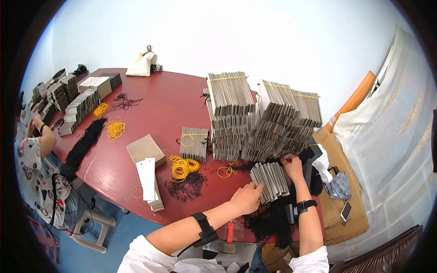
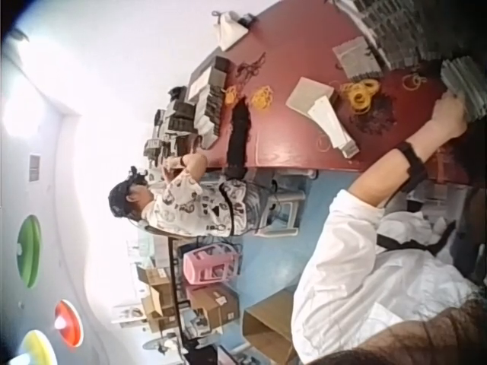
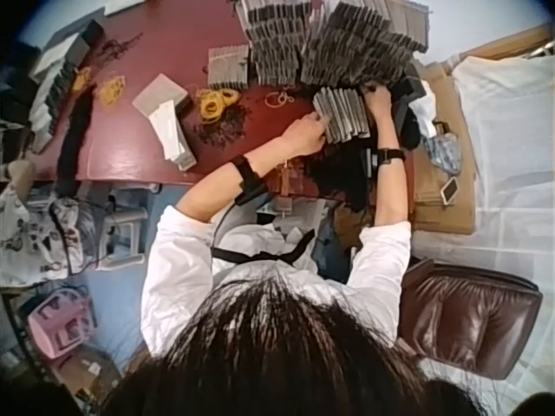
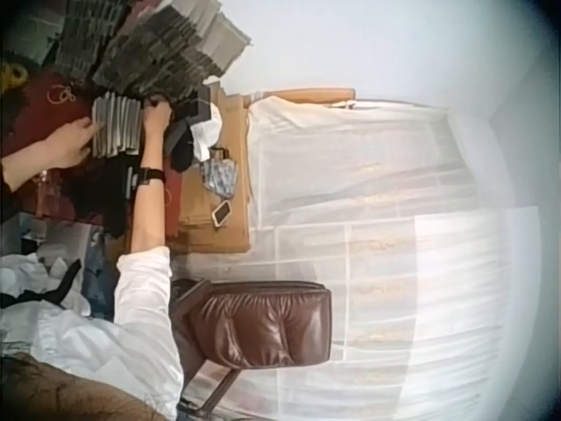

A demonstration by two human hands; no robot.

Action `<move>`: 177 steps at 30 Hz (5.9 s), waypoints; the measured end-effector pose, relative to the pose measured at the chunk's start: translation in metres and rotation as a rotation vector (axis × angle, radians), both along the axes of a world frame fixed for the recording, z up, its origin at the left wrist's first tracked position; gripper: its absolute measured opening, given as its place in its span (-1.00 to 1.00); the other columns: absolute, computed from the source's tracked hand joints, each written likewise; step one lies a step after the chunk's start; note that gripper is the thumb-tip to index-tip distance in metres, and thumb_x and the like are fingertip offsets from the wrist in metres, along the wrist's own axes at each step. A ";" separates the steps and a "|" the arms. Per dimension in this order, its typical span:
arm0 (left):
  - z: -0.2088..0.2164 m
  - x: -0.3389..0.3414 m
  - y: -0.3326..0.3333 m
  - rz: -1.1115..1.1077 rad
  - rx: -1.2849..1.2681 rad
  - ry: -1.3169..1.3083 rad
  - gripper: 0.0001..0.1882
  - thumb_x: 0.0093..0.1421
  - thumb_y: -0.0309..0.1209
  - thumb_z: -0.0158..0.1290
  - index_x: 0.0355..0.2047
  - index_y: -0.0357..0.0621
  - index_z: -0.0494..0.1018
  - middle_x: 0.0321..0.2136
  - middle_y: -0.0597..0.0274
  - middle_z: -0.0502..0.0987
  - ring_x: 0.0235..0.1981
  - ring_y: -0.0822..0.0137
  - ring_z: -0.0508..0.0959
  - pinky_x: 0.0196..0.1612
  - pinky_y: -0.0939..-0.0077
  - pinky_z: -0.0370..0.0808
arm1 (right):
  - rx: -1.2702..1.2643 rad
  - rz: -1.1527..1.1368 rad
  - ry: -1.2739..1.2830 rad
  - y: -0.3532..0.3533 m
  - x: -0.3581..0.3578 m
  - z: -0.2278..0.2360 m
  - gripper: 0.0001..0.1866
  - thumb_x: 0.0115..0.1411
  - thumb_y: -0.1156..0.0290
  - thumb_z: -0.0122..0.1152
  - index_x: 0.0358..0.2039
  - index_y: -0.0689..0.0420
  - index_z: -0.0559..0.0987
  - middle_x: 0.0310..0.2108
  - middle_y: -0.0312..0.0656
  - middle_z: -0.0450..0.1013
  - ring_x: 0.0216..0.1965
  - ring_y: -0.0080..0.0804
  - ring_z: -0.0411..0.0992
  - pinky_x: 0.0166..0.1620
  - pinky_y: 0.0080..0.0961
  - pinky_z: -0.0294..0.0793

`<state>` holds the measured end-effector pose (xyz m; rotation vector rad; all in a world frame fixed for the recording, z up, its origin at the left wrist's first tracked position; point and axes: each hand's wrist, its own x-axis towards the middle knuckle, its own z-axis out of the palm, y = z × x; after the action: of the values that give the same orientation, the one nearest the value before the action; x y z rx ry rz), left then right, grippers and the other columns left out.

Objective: Assembling small components with black cords and rubber bands at a production table.

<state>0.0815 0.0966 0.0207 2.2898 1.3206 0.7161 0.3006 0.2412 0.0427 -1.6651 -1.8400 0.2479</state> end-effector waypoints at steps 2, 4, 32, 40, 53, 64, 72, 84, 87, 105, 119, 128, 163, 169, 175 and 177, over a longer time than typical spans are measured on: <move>0.000 0.000 0.000 0.001 0.005 -0.002 -0.33 0.03 -0.43 0.05 0.19 -0.22 0.14 -0.21 -0.15 0.39 -0.11 -0.09 0.45 -0.10 0.12 0.45 | -0.012 0.015 0.076 0.001 -0.005 0.005 -0.79 0.07 0.36 0.21 -0.35 0.24 0.58 -0.37 0.04 0.53 -0.31 -0.13 0.53 -0.19 -0.33 0.46; 0.000 0.001 0.000 0.003 -0.014 0.014 -0.32 0.03 -0.44 0.05 0.19 -0.23 0.13 -0.20 -0.14 0.38 -0.10 -0.10 0.44 -0.09 0.12 0.45 | -0.004 0.057 0.181 0.002 -0.013 0.010 -0.82 0.08 0.43 0.20 -0.35 0.28 0.58 -0.38 -0.01 0.55 -0.33 -0.22 0.54 -0.22 -0.40 0.46; -0.006 0.003 0.008 -0.054 -0.062 -0.216 -0.36 0.01 -0.48 0.03 0.14 -0.36 0.15 0.04 -0.28 0.30 0.06 -0.15 0.35 0.10 0.19 0.35 | -0.378 0.084 -0.296 -0.048 0.023 0.015 -0.62 0.11 0.24 0.14 -0.31 0.40 0.51 -0.45 0.13 0.51 -0.37 -0.10 0.55 -0.21 -0.28 0.48; 0.004 0.004 0.001 -0.018 -0.094 -0.057 -0.26 0.02 -0.48 0.05 0.26 0.01 0.10 -0.16 -0.17 0.37 -0.08 -0.09 0.41 0.00 0.12 0.38 | -0.376 -0.015 -0.282 -0.033 0.017 0.004 -0.43 0.08 0.04 0.17 -0.38 0.46 0.53 -0.41 0.24 0.50 -0.32 0.12 0.51 -0.19 -0.20 0.45; 0.013 0.009 -0.006 0.107 0.004 0.263 -0.14 -0.06 -0.42 0.11 0.28 -0.03 0.03 -0.11 0.05 0.36 -0.01 0.08 0.39 -0.03 0.08 0.37 | -0.650 0.113 -0.351 -0.046 0.016 0.011 0.20 -0.30 -0.40 0.31 0.03 0.52 0.33 -0.03 0.30 0.36 0.06 0.02 0.36 0.05 -0.32 0.37; 0.009 0.018 0.003 0.090 0.085 0.294 -0.19 -0.10 -0.41 0.11 0.23 0.05 0.13 -0.12 0.01 0.33 -0.02 0.01 0.36 -0.05 -0.01 0.37 | -0.460 -0.084 -0.266 -0.046 -0.026 0.015 0.24 -0.21 -0.39 0.24 0.21 0.40 0.11 0.12 0.36 0.19 0.22 0.13 0.15 0.16 -0.22 0.28; 0.022 -0.008 -0.009 0.061 0.054 0.182 -0.21 -0.03 -0.48 0.03 0.26 -0.10 0.03 -0.11 -0.01 0.34 0.00 0.01 0.37 -0.07 0.02 0.40 | -0.322 -0.151 -0.340 -0.059 -0.043 0.025 0.07 -0.07 -0.26 0.23 0.21 0.31 0.13 0.10 0.26 0.20 0.15 0.16 0.20 0.11 -0.12 0.30; 0.005 -0.022 0.010 -0.081 -0.111 -0.305 -0.22 -0.05 -0.71 -0.13 0.25 -0.27 -0.02 0.04 -0.30 0.32 0.08 -0.14 0.32 0.10 0.19 0.32 | 0.021 0.331 -0.298 -0.135 -0.064 0.020 -0.48 -0.03 0.17 0.33 -0.14 0.24 0.45 -0.20 0.03 0.37 -0.11 0.04 0.35 -0.06 -0.16 0.38; 0.012 -0.026 0.003 0.110 -0.065 -0.222 -0.25 -0.06 -0.72 -0.14 0.23 -0.30 0.02 0.01 -0.28 0.31 0.07 -0.16 0.32 0.11 0.20 0.30 | 0.134 0.336 -0.353 -0.141 -0.078 0.013 -0.39 -0.10 0.21 0.38 -0.07 0.24 0.41 -0.25 0.02 0.34 -0.15 0.00 0.35 -0.05 -0.23 0.35; 0.040 -0.098 -0.087 0.400 -0.014 -0.175 -0.66 0.15 -0.52 -0.07 -0.04 -0.08 0.37 -0.23 0.07 0.40 -0.18 0.02 0.46 -0.18 0.20 0.45 | 0.271 0.224 -0.623 -0.138 -0.083 0.005 -0.74 -0.12 0.58 0.23 -0.35 0.30 0.45 -0.39 -0.03 0.39 -0.29 -0.11 0.47 -0.37 -0.32 0.58; 0.011 -0.113 -0.080 0.592 0.261 0.150 -0.81 0.06 -0.50 0.07 -0.27 -0.10 0.42 -0.36 0.18 0.36 -0.28 0.15 0.46 -0.37 0.28 0.49 | 0.228 0.253 -0.558 -0.150 -0.090 0.010 -0.72 -0.11 0.53 0.24 -0.31 0.20 0.48 -0.38 -0.09 0.36 -0.29 -0.16 0.43 -0.36 -0.35 0.52; -0.002 -0.117 -0.034 0.606 0.276 0.477 -0.67 -0.13 -0.57 0.12 -0.28 -0.09 0.40 -0.27 0.09 0.34 -0.17 0.13 0.41 -0.21 0.39 0.44 | -0.209 0.781 -0.153 -0.181 -0.104 0.000 -0.80 0.07 0.40 0.21 -0.36 0.17 0.39 -0.30 -0.10 0.38 -0.18 -0.10 0.41 -0.19 -0.25 0.45; 0.005 -0.114 -0.065 0.471 0.137 -0.315 -0.85 0.07 -0.67 0.05 -0.36 -0.26 0.34 -0.47 0.02 0.49 -0.43 0.07 0.54 -0.36 0.35 0.47 | -0.314 0.488 0.856 -0.250 -0.126 -0.016 -0.85 0.23 0.59 0.02 -0.17 0.28 0.40 -0.41 -0.21 0.48 -0.36 -0.63 0.46 -0.31 -0.67 0.46; 0.006 -0.105 -0.070 0.523 0.061 -0.401 -0.87 0.06 -0.63 0.12 -0.37 -0.29 0.41 -0.49 0.10 0.55 -0.47 0.28 0.58 -0.37 0.50 0.48 | -0.225 0.433 0.852 -0.243 -0.126 -0.028 -0.85 0.22 0.58 0.04 -0.18 0.27 0.41 -0.42 -0.16 0.51 -0.39 -0.59 0.51 -0.36 -0.65 0.47; 0.013 -0.093 -0.085 0.444 0.010 -0.475 -0.90 0.06 -0.64 0.13 -0.38 -0.30 0.47 -0.45 0.08 0.57 -0.42 0.28 0.60 -0.29 0.53 0.50 | -0.286 0.444 1.051 -0.251 -0.130 -0.022 -0.83 0.23 0.59 0.04 -0.16 0.25 0.39 -0.46 -0.24 0.46 -0.43 -0.65 0.42 -0.38 -0.71 0.40; 0.018 -0.080 -0.100 0.420 -0.037 -0.543 -0.90 0.06 -0.63 0.12 -0.38 -0.30 0.48 -0.43 0.08 0.58 -0.41 0.30 0.61 -0.26 0.54 0.50 | -0.272 0.452 1.094 -0.257 -0.132 -0.017 -0.83 0.23 0.60 0.03 -0.15 0.26 0.38 -0.45 -0.23 0.46 -0.43 -0.65 0.43 -0.37 -0.70 0.42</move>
<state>0.0013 -0.0036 0.0392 1.6176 1.5171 1.3213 0.1689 -0.0155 0.0259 -0.8712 -1.2783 1.3422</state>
